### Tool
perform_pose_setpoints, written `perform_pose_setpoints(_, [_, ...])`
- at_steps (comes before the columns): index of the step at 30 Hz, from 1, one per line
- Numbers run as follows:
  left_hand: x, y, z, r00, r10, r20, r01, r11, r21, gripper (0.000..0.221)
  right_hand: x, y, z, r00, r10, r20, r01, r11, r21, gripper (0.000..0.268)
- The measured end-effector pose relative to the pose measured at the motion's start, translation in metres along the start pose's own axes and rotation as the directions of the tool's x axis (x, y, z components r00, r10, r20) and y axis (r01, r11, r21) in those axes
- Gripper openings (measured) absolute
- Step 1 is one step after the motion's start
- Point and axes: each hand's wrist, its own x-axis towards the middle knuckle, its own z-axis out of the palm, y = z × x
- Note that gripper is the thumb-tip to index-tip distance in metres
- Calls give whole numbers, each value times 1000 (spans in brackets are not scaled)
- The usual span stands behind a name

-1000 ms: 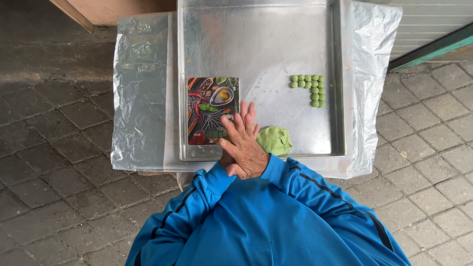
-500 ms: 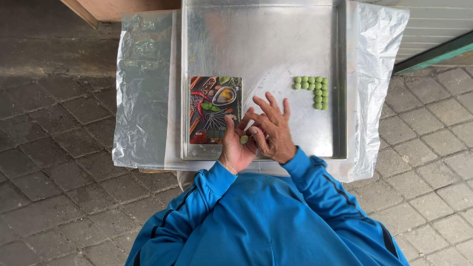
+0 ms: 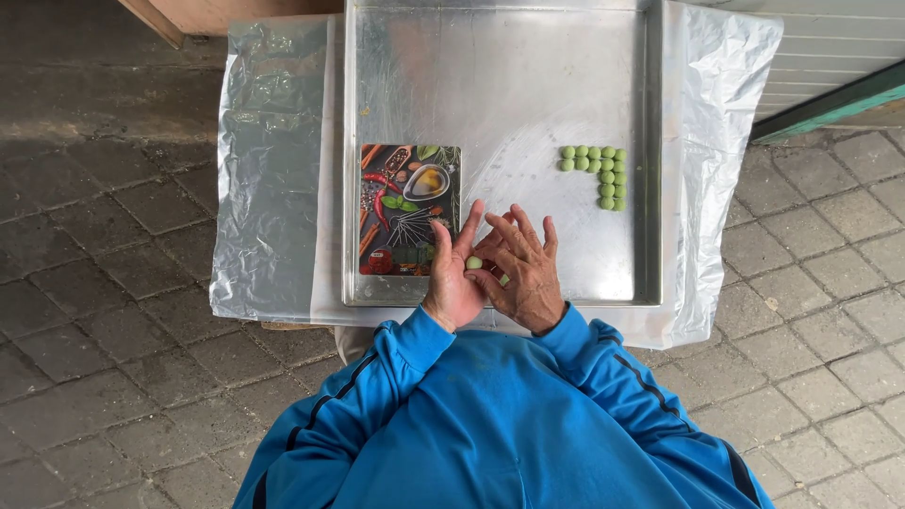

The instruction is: Pinching small pieces of green dough, rolling them into balls, and arranging them in a grid on a metal tray.

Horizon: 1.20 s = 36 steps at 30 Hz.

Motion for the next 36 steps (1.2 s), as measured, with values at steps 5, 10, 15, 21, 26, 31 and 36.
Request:
perform_pose_setpoints(5, [12,3,-28,993,106,-56,-103,993,64,93,13,38,5,999,-36,-24,33,996,-84,28])
perform_pose_setpoints(10, [-7,11,-40,989,143,-38,-126,946,299,90,45,158,8,988,131,-79,-146,962,-230,25])
perform_pose_setpoints(15, [-13,13,-51,986,154,-58,-121,917,379,86,66,206,8,973,226,-54,-232,932,-279,23])
perform_pose_setpoints(21, [-12,12,-60,982,171,-75,-129,913,388,83,71,219,25,964,265,14,-242,900,-363,23])
perform_pose_setpoints(26, [-10,10,-61,984,157,-81,-114,915,387,85,73,224,30,958,282,45,-240,880,-410,25])
perform_pose_setpoints(31, [-10,10,-62,984,154,-89,-110,919,379,83,71,232,36,954,293,65,-244,883,-401,29])
perform_pose_setpoints(36, [-9,10,-62,983,158,-89,-114,919,377,83,67,225,33,962,272,34,-244,906,-345,34])
